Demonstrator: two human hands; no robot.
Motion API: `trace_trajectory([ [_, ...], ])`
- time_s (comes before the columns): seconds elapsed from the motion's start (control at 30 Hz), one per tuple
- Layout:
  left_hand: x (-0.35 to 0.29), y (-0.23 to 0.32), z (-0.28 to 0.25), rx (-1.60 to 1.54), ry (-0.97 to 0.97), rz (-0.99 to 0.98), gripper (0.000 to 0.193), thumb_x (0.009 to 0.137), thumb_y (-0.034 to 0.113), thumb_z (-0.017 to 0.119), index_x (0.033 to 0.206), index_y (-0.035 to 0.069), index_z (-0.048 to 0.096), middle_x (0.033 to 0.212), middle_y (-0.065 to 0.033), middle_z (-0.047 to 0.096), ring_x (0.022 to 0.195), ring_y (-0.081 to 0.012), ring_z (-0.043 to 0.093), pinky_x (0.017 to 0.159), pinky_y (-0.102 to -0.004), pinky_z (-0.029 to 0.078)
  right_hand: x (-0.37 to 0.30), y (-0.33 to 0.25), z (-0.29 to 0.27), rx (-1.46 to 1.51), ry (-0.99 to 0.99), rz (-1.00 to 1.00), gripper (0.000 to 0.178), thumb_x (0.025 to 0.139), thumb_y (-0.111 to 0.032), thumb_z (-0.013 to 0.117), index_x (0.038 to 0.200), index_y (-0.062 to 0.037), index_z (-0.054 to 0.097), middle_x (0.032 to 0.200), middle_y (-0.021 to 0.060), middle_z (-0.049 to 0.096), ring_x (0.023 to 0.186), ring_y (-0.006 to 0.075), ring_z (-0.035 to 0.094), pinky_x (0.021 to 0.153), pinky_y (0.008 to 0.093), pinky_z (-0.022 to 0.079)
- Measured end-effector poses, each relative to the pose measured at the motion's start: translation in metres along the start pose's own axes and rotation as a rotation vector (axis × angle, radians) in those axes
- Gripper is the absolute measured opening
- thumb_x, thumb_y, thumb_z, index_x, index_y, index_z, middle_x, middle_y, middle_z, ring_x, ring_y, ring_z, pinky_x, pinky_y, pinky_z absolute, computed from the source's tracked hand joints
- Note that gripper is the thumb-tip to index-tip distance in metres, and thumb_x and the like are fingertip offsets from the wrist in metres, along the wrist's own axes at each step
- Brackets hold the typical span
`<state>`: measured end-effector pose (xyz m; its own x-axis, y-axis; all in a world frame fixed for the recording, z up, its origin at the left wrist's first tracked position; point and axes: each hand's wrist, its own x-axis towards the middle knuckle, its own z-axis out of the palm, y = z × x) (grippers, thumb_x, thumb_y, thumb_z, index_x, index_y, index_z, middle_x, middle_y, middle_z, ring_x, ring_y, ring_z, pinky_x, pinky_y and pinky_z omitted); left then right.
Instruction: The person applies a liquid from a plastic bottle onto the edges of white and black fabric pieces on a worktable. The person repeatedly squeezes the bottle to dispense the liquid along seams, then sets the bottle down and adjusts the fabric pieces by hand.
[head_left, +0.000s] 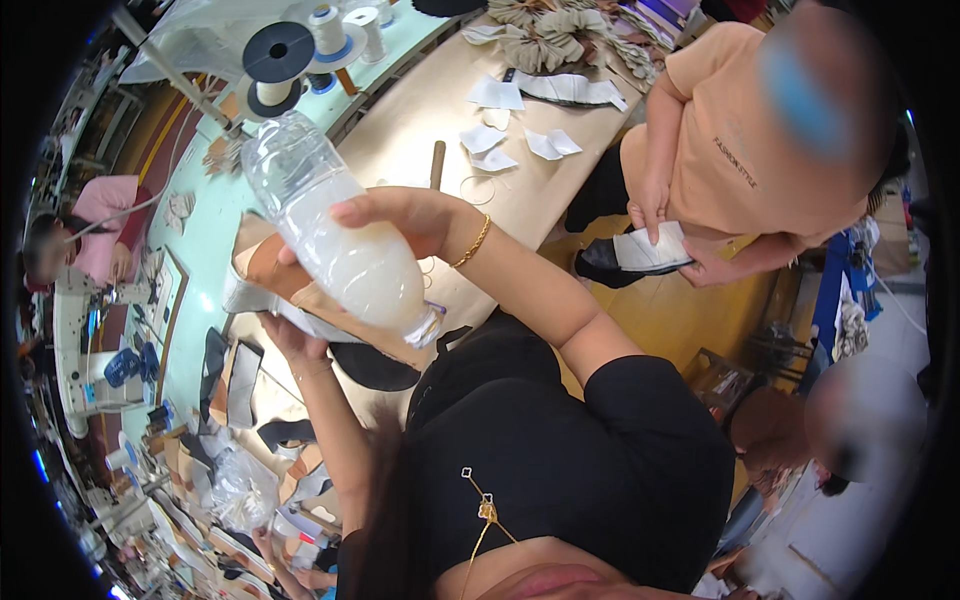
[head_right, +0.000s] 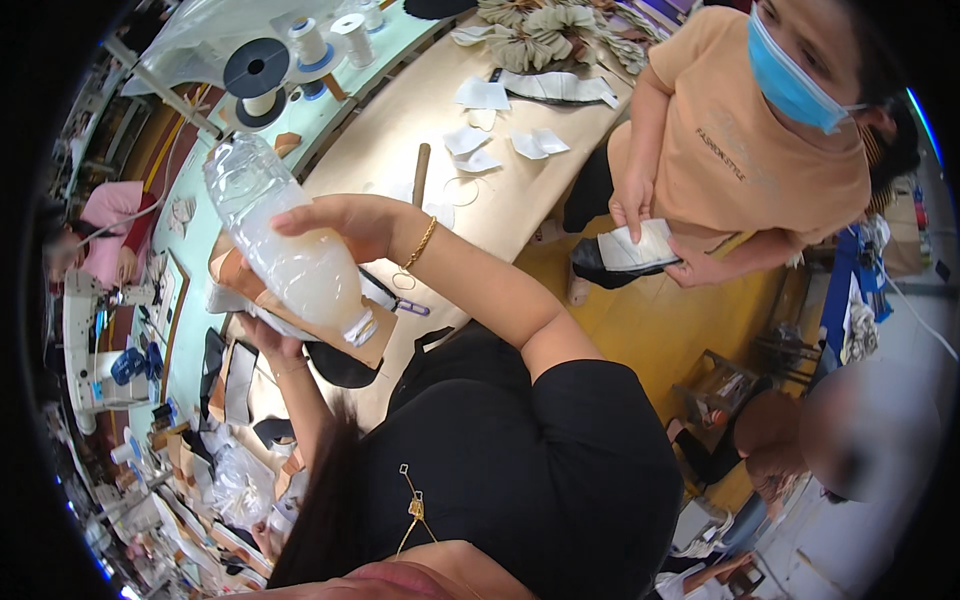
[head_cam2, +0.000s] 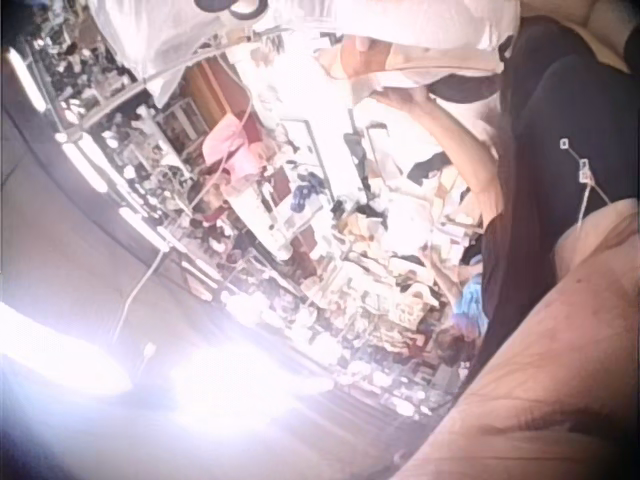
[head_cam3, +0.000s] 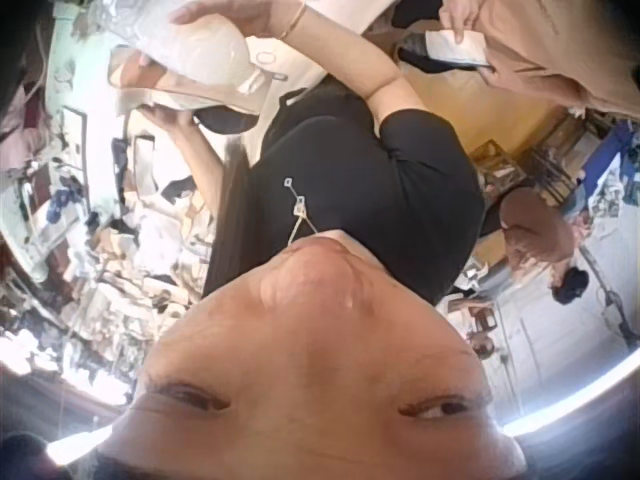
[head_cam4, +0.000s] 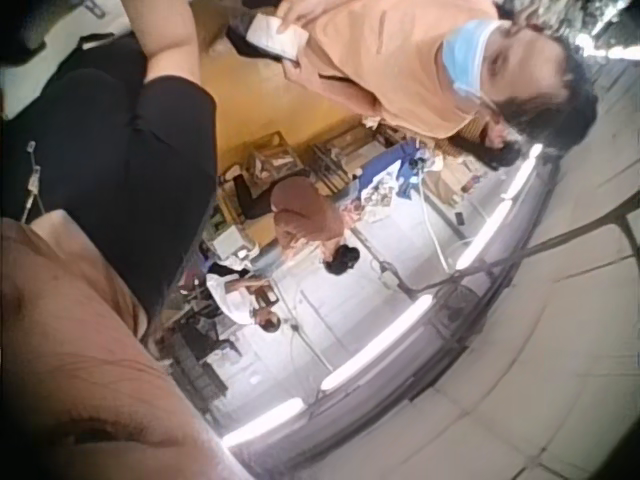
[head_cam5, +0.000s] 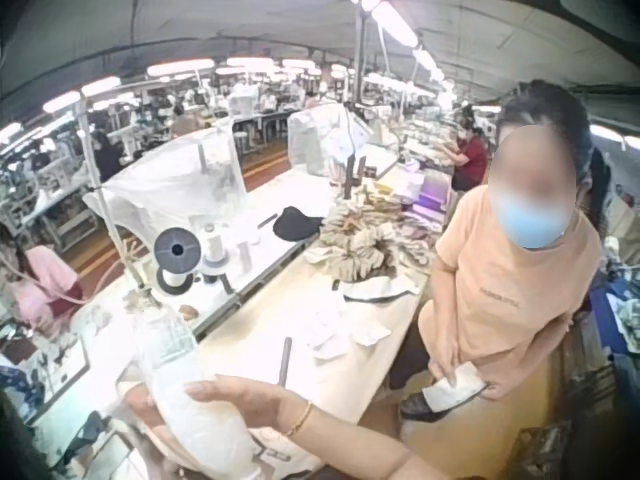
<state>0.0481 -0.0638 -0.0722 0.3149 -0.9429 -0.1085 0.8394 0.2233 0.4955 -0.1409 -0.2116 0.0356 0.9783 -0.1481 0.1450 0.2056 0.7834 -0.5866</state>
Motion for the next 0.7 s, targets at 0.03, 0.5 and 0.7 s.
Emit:
trace_trajectory([
  [0.03, -0.001, 0.002, 0.001, -0.070, 0.020, -0.029, 0.076, 0.085, 0.062, 0.043, 0.135, 0.004, 0.035, 0.134, -0.0114, 0.044, 0.119, -0.0313, 0.046, 0.101, -0.0454, 0.036, -0.006, -0.002, -0.004, 0.033, 0.019, -0.003, 0.053, 0.080, -0.032, 0.067, 0.118, 0.0007, 0.050, 0.107, 0.0107, 0.060, 0.097, 0.0178, 0.059, 0.086, 0.0299, 0.048],
  [0.5, -0.038, 0.017, 0.012, 0.281, 0.245, -0.230, 0.037, 0.094, 0.030, 0.047, 0.119, 0.003, 0.050, 0.111, -0.0078, 0.060, 0.100, -0.0227, 0.059, 0.085, -0.0366, 0.048, -0.159, 0.031, -0.086, -0.342, 0.936, 0.130, 0.051, 0.079, -0.044, 0.067, 0.106, -0.0014, 0.060, 0.092, 0.0058, 0.063, 0.083, 0.0137, 0.062, 0.074, 0.0300, 0.051],
  [0.7, -0.044, 0.015, 0.026, 0.116, 0.262, -0.163, 0.045, 0.093, 0.037, 0.044, 0.122, 0.003, 0.048, 0.122, -0.0106, 0.054, 0.111, -0.0245, 0.052, 0.096, -0.0419, 0.039, -0.206, 0.020, -0.061, -1.612, 1.420, 0.672, 0.054, 0.069, -0.047, 0.069, 0.102, -0.0052, 0.065, 0.096, 0.0150, 0.066, 0.092, 0.0261, 0.063, 0.079, 0.0332, 0.048],
])
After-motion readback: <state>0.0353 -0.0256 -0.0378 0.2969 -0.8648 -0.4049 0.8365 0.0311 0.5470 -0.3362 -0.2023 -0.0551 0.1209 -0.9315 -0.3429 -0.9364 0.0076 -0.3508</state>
